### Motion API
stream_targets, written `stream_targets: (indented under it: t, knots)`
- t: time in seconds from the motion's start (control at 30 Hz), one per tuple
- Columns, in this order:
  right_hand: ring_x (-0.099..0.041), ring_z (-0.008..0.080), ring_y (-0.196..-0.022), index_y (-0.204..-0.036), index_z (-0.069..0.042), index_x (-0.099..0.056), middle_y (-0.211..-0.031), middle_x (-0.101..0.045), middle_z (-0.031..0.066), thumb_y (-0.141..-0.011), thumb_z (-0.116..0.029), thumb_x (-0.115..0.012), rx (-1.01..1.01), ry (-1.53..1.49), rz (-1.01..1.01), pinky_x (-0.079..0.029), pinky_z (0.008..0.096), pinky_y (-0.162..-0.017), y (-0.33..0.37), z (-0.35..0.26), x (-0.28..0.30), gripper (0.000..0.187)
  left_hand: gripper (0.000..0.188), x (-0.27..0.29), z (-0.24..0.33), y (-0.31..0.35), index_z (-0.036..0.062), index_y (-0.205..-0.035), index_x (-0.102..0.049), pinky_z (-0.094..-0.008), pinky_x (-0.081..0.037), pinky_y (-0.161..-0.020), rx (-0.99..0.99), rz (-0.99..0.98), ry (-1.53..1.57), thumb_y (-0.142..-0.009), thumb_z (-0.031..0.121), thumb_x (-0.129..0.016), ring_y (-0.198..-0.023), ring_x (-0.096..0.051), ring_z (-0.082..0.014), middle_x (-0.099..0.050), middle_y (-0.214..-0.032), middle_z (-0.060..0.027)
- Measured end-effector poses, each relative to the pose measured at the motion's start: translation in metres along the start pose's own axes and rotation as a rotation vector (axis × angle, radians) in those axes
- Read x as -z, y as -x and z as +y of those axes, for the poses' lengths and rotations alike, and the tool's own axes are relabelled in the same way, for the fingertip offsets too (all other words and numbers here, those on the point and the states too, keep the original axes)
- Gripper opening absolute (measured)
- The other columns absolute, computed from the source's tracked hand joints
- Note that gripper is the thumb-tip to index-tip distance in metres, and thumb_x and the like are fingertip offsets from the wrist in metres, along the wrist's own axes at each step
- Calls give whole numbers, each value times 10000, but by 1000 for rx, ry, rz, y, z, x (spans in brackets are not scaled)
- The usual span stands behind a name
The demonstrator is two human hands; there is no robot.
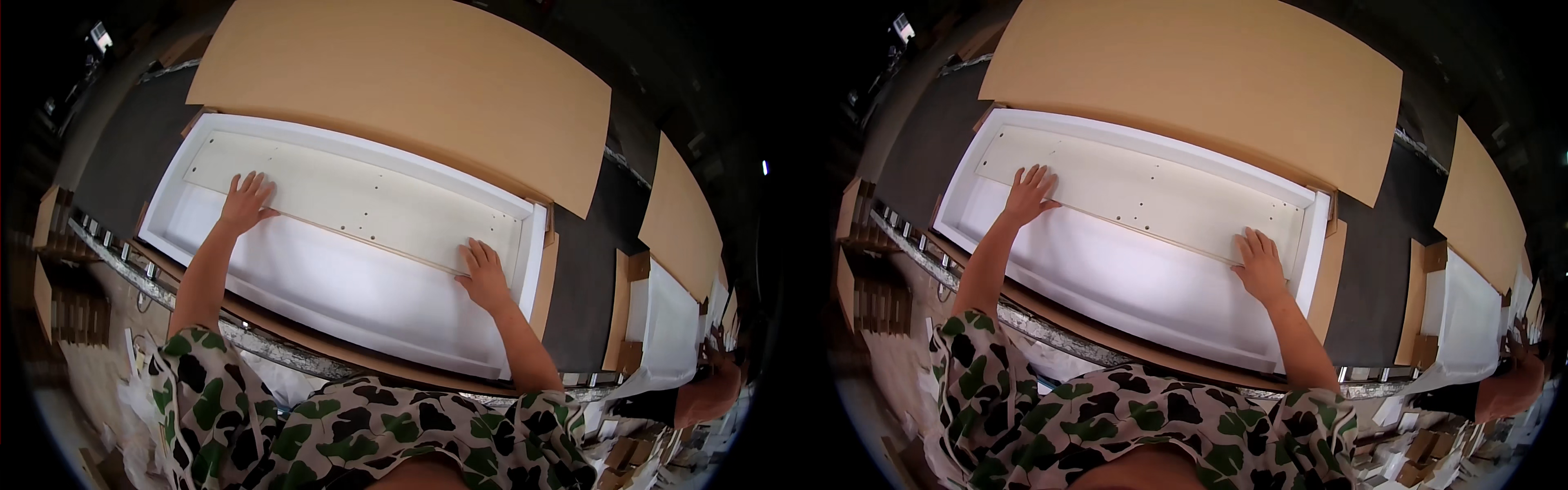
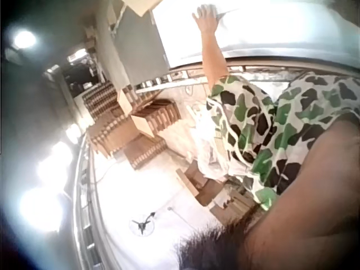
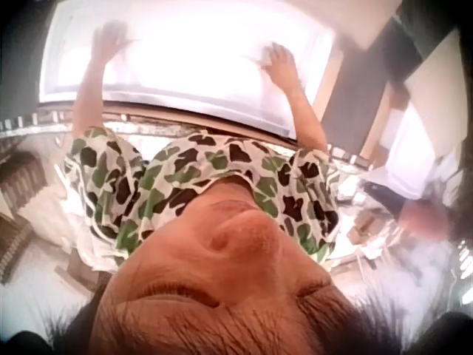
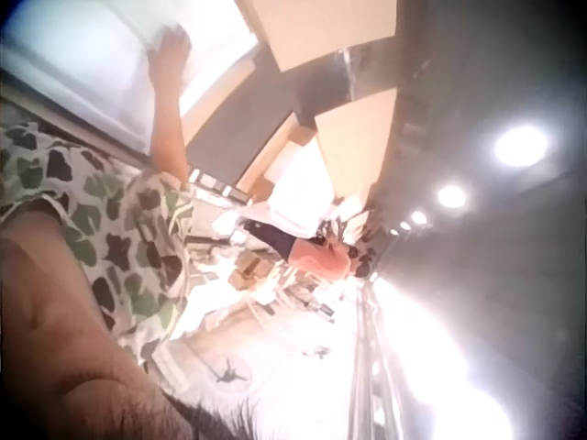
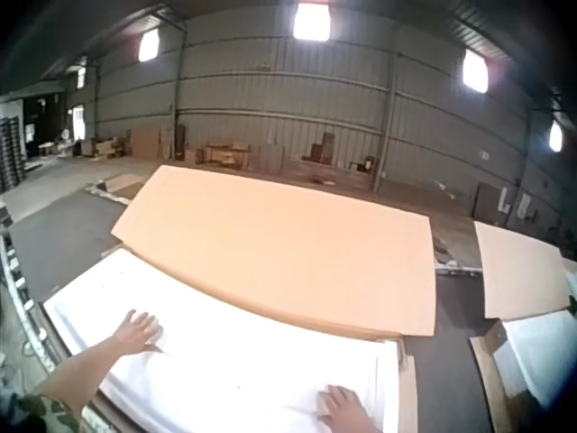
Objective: The person places white furniture panels and protective foam into cardboard boxes on a conveyor belt. They pick up panels from the floor, align them inside the foam-lined boxes, and stack additional boxes onto the belt.
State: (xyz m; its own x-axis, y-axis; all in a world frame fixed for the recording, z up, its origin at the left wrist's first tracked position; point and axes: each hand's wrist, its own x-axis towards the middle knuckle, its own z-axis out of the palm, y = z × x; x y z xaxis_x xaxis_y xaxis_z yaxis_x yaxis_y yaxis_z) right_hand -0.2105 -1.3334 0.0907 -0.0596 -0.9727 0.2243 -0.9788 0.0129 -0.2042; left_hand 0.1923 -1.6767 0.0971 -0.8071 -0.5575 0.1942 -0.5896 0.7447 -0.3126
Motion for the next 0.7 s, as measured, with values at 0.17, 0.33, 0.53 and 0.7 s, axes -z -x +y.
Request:
stream_targets:
  t: [0.17,0.33,0.53,0.7]
  knots:
    - [-420,318,-1132,-1188,-47,-495,-1255,-461,132,-713,-141,-673,42,165,145,-356,407,-961,5,18,-28,516,570,-8,6,-12,147,-1207,-482,-516,-259,-991,-63,64,-126,-758,488,-571,-1165,-431,-276,-482,-1245,-83]
    - [-439,313,-1106,-1177,-22,-506,-1230,-488,138,-732,-153,-656,-2,145,72,-386,380,-946,-5,20,-23,487,567,-15,17,-23,163,-1229,-468,-506,-339,-930,114,-13,25,-770,475,-580,-1111,-479,-256,-498,-1235,-77]
    - [-499,348,-1032,-1133,9,-531,-1134,-549,184,-754,-160,-656,-203,-188,-90,-407,374,-899,-16,-37,57,434,477,69,70,-14,93,-1156,-549,-411,-442,-825,87,-234,745,-786,385,-618,-1005,-554,-294,-585,-1074,-159]
    - [-601,201,-898,-1093,7,-573,-1028,-611,147,-797,-122,-658,-457,-482,240,-470,280,-776,86,-70,108,334,310,161,117,78,47,-1044,-604,-346,-453,-822,46,-47,1086,-788,212,-661,-872,-595,-271,-621,-975,-160]
